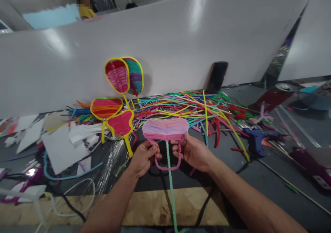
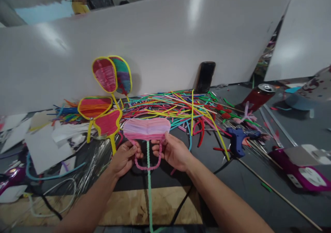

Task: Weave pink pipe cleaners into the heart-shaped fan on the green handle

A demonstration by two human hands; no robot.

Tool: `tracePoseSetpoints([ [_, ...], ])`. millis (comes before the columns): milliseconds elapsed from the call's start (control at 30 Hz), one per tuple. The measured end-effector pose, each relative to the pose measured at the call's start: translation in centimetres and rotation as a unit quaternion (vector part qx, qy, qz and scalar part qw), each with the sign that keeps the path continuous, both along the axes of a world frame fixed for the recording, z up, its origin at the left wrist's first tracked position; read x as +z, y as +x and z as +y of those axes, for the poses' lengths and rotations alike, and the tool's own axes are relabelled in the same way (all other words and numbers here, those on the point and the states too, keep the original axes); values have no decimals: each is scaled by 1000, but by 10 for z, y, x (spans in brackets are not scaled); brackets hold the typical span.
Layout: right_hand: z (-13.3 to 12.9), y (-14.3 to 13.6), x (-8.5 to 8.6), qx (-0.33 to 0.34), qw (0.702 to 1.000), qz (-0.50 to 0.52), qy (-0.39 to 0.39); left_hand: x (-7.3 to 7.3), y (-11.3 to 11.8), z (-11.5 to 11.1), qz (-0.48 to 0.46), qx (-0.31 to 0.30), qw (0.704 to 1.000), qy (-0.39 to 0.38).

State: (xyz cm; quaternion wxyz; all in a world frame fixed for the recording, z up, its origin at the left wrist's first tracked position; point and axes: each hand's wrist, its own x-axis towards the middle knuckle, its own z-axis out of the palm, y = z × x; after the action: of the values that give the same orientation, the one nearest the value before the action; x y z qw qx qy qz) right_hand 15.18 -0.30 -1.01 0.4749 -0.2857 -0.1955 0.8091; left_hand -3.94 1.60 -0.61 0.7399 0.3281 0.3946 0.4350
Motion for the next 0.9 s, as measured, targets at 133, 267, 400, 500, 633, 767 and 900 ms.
tracePoseSetpoints([
  [133,2,-3,-2,-60,997,36,-13,-3,0,-1,21,-18,1000,-1],
  [267,2,-5,0,-63,997,49,-1,-5,-1,-3,29,-24,999,-1],
  [400,1,-5,0,-65,997,43,1,-3,-3,-2,13,-44,999,-19],
  [500,1,-5,-1,-71,996,59,-11,-1,-3,-1,-10,-44,998,-45],
  [633,1,-5,-2,-70,995,67,-14,-3,-1,1,-21,3,999,-46],
  [767,1,-6,-2,-81,995,61,-14,-6,-1,1,-15,9,1000,-14],
  [900,1,-7,-3,-91,994,64,-10,-8,-2,1,-12,-3,1000,5],
])
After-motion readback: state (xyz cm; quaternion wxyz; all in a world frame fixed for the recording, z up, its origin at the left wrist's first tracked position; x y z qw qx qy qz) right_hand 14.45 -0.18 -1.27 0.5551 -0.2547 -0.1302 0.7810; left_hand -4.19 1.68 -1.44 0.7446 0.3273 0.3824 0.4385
